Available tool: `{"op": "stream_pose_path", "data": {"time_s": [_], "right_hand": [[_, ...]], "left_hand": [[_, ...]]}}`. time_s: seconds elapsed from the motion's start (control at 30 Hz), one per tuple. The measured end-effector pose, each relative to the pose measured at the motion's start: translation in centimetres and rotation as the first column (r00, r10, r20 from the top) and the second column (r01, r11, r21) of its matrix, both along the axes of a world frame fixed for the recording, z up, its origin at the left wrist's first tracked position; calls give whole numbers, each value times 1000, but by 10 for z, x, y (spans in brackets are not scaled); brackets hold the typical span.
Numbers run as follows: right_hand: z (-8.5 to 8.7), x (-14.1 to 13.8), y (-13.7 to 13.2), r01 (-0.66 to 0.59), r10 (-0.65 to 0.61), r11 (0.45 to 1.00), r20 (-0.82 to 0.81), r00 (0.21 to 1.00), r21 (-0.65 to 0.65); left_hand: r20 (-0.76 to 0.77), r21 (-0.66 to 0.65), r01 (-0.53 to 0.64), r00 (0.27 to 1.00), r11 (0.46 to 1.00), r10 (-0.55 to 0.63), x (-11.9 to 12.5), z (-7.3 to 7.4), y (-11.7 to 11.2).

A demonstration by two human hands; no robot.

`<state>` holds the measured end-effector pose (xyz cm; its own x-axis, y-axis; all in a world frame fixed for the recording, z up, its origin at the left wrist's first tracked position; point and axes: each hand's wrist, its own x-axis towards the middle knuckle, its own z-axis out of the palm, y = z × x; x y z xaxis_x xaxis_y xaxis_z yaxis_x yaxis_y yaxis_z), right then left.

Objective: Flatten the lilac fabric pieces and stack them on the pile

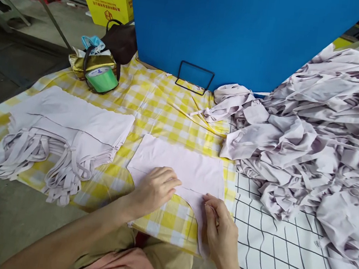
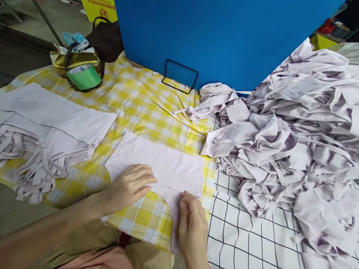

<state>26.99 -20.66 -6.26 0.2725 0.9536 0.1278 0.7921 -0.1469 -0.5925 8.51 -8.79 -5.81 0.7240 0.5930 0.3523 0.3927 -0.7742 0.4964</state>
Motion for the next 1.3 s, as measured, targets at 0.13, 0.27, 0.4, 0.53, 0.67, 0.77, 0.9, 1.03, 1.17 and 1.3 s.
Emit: {"op": "stream_pose_path", "data": {"time_s": [0.13, 0.27, 0.4, 0.53, 0.67, 0.77, 0.9, 1.03, 1.17, 1.3], "right_hand": [[3, 1, 3, 107, -107, 994, -39, 993, -6], [1, 5, 9, 129, -128, 992, -57, 990, 14], [-3, 7, 18, 38, -35, 998, -46, 998, 54], [-7, 6, 27, -66, 67, 998, 26, 997, -11], [-8, 4, 34, -146, 154, 986, 97, 983, -80], [-7, 3, 39, -167, 176, 982, 97, 980, -93], [-3, 5, 49, -133, 134, 989, 5, 991, -71], [1, 10, 59, -115, 103, 990, -131, 986, -85], [3, 14, 67, -126, 91, 981, -228, 969, -145], [4, 17, 70, -108, 50, 981, -324, 945, -163]], "left_hand": [[-190, 58, 152, 972, 987, -138, 33, 0, 4], [-307, 191, 254, 933, 948, -188, 40, -3, 9], [-315, 305, 285, 931, 909, -186, 39, -4, 11], [-326, 289, 293, 925, 912, -194, 42, -8, 13], [-301, 104, 232, 934, 967, -191, 47, -8, 19], [-244, -67, 201, 946, 977, -211, 50, -5, 27], [-119, -275, 200, 964, 940, -240, 50, 0, 35], [-51, -357, 215, 967, 909, -249, 49, 1, 37], [-63, -385, 138, 983, 912, -175, 51, 0, 37], [-65, -450, 78, 991, 889, -120, 54, 0, 40]]}}
